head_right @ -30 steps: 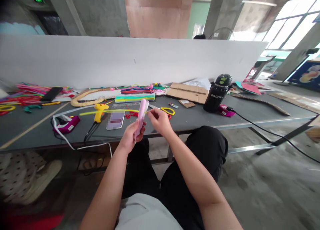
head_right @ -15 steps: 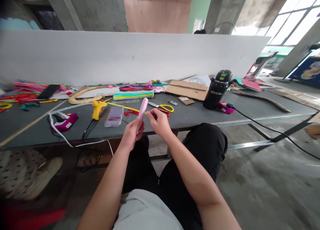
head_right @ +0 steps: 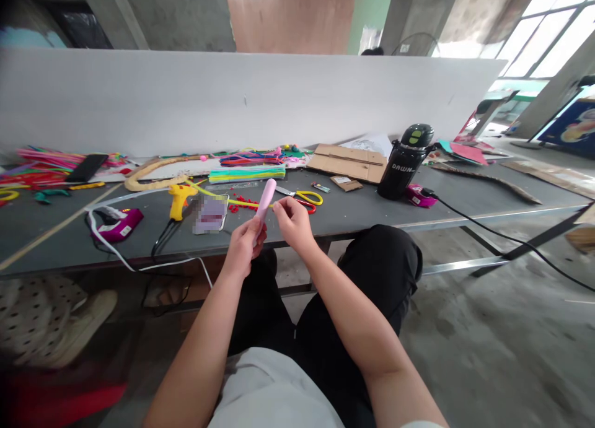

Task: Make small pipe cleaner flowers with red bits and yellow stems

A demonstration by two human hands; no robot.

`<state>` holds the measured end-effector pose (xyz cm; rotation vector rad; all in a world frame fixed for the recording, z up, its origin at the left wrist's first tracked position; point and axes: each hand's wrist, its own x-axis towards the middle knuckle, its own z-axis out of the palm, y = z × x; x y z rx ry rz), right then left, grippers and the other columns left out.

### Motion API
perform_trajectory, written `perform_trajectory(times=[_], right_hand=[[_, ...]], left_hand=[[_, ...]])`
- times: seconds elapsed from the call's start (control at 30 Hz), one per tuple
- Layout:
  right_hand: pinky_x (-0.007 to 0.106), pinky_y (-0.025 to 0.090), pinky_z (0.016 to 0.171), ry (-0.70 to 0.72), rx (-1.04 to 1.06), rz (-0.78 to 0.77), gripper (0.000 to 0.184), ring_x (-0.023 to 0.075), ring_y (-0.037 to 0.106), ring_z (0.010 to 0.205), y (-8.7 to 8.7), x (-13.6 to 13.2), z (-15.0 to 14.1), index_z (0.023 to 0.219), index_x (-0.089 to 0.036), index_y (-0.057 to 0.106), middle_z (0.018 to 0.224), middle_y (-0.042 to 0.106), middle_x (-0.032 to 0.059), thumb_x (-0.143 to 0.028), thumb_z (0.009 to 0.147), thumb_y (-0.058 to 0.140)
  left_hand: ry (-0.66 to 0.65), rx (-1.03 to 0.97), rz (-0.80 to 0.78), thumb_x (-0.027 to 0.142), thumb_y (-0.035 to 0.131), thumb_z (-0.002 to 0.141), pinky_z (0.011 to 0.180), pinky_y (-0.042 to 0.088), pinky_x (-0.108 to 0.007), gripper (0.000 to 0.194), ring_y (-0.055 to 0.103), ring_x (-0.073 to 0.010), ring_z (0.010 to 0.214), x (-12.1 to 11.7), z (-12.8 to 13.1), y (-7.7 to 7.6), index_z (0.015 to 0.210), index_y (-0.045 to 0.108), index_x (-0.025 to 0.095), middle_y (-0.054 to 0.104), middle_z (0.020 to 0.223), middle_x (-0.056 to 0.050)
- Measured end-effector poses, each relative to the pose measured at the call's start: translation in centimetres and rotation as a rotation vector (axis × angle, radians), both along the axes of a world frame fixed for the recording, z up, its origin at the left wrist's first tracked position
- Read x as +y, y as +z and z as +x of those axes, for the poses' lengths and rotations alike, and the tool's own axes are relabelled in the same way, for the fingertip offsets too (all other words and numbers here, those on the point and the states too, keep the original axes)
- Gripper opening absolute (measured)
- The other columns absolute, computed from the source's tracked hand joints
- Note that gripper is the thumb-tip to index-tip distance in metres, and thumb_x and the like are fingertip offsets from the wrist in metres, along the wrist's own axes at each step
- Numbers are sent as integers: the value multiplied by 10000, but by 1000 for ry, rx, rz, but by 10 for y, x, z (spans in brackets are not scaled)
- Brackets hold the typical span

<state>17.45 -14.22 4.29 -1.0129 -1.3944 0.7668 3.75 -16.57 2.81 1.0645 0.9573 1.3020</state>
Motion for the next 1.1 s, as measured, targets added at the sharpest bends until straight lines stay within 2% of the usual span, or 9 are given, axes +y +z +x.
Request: perform_trajectory(times=[0.13,0.23,0.43,0.7,0.83,0.97,1.03,1.1], right_hand=[[277,317,513,12,208,-45,291,110,372,527,1,8,8,763,-218,550,588,415,-40,-487,856,614],[266,327,505,-13,332,-47,316,97,365,515,8,12,22,741,-222,520,593,396,-51,-498,827,646],[227,292,457,-37,601,-26,295,69,356,492,21,16,58,687,-206,521,562,380,-63,-376,730,758],[195,326,441,-115,658,45,267,58,357,479,26,20,80,647,-191,542,531,382,-67,-313,712,771],[178,325,433,-150,722,65,257,47,356,456,28,22,98,655,-184,527,523,372,-80,-266,751,751],[161,265,398,-294,841,67,228,36,305,416,27,28,125,656,-180,515,500,336,-97,-206,792,696],[165,249,396,-322,858,76,192,37,316,419,25,31,130,649,-171,536,492,353,-90,-177,786,670],[170,258,408,-293,855,78,157,40,331,430,23,33,125,655,-165,560,491,376,-81,-170,772,664]], left_hand=[[65,-15,-34,642,672,787,344,109,-186,495,268,-23,358,4,-10,-2,737,573,159,419,528,57],[124,-49,-33,631,681,786,335,113,-180,486,281,-19,349,9,-21,-5,746,584,156,448,540,50],[149,-106,24,599,681,802,322,123,-174,456,289,-16,329,12,-33,-6,772,603,151,449,530,49],[176,-151,39,562,663,837,322,126,-167,429,277,-10,327,16,-37,-4,787,592,142,441,532,53],[248,-255,14,502,589,913,324,124,-184,374,264,-11,331,21,-55,-4,819,574,141,426,543,58],[304,-369,4,495,517,965,339,136,-207,365,255,-20,345,20,-75,-3,824,531,158,386,547,65],[290,-317,58,515,550,942,343,131,-209,377,275,-23,350,18,-76,-3,838,552,152,406,550,59],[201,-256,95,547,587,902,345,144,-203,411,296,-25,356,16,-69,-4,870,594,137,448,568,46]])
